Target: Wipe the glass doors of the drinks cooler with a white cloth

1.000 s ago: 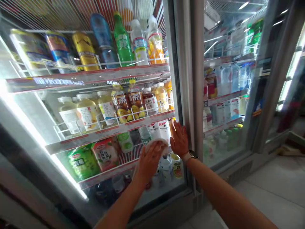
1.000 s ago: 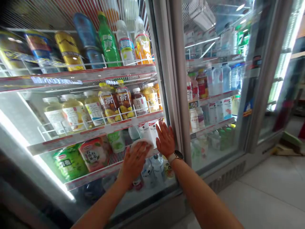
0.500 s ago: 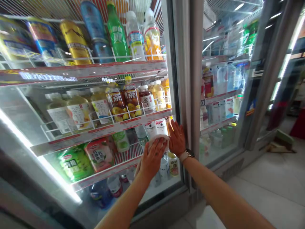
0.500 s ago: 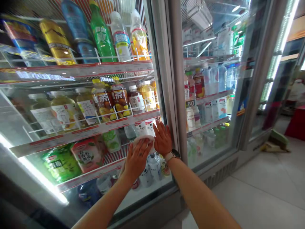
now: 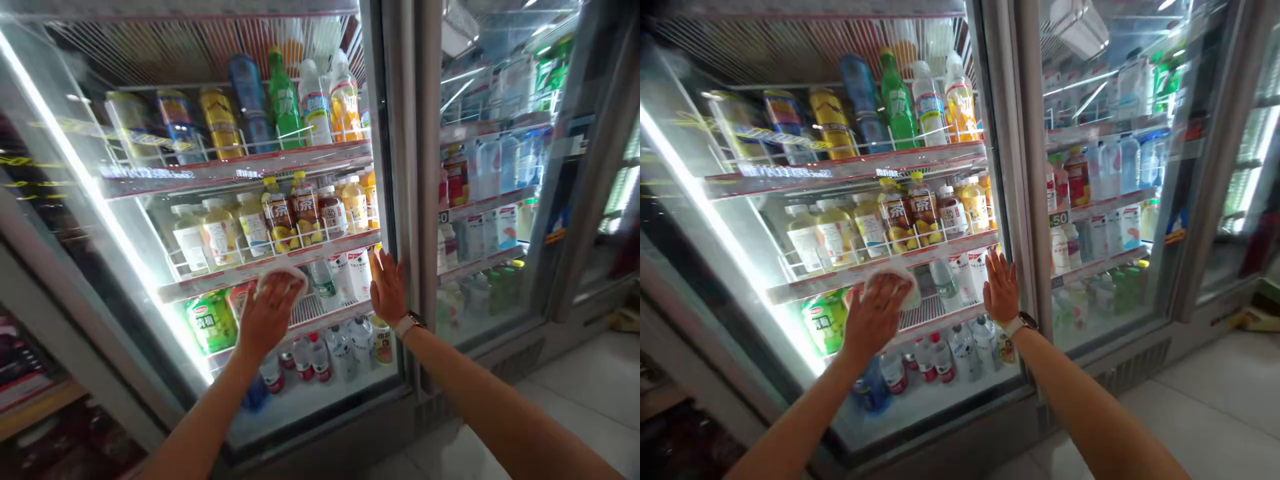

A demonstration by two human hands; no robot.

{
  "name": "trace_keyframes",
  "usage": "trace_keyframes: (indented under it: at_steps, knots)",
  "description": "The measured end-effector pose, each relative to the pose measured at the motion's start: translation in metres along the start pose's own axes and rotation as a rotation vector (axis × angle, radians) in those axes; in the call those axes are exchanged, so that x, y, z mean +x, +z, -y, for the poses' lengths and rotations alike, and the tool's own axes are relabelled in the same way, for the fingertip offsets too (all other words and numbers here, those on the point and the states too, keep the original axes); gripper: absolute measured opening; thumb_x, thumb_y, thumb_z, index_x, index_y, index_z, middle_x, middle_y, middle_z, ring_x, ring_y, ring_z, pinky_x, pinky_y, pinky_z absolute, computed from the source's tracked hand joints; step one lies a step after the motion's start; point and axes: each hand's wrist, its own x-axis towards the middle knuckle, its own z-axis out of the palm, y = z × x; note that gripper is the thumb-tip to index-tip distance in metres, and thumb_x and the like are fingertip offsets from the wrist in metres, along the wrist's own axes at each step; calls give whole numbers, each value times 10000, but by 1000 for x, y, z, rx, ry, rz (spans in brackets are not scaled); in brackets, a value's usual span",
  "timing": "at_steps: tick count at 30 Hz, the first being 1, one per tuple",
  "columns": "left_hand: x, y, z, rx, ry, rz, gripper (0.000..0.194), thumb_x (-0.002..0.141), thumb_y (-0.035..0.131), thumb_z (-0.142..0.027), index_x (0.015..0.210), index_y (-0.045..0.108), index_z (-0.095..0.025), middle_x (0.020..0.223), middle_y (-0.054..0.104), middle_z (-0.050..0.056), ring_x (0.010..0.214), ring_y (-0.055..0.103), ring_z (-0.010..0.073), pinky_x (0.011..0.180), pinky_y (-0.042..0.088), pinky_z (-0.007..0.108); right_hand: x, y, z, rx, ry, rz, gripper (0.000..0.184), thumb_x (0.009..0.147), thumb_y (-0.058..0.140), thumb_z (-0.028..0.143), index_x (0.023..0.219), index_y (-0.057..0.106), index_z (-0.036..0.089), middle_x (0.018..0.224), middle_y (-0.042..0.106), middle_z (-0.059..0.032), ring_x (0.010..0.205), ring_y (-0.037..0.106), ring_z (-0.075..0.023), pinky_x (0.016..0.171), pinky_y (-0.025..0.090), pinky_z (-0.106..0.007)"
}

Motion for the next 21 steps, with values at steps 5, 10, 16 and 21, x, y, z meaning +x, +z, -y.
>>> trace_keyframes:
  at_steps: [5,10,16,21]
  knots:
    - [-4,-22,69,56,-57,-83,634,915,493,-307,1521,310,-275,1513,449,101,1454,325,273,1228,70,510,17,-13,71,133,-95,88,673,970,347,212,1581,68,233,1638,194,-87,1507,196,-259,1212,208,-552]
    - [-20,-20,75,99,-111,-125,584,922,471,-318,1491,388,-214,1511,449,123,1486,244,270,1228,97,486,60,-5,149,214,-394,213,613,956,336,196,1558,226,153,1597,312,-91,1505,210,-209,1235,196,-451]
    - [-50,-17,66,91,-169,-89,540,923,453,-300,1453,454,-194,1492,477,127,1497,211,273,1225,115,493,78,34,200,188,-402,184,627,963,353,241,1554,210,87,1601,284,-128,1509,190,-243,1244,118,-484]
    - [-73,-15,61,102,-221,-15,539,920,442,-296,1452,456,-212,1503,466,112,1491,232,279,1227,107,507,67,47,201,148,-392,121,663,969,367,259,1571,132,112,1605,279,-114,1510,185,-249,1240,118,-481]
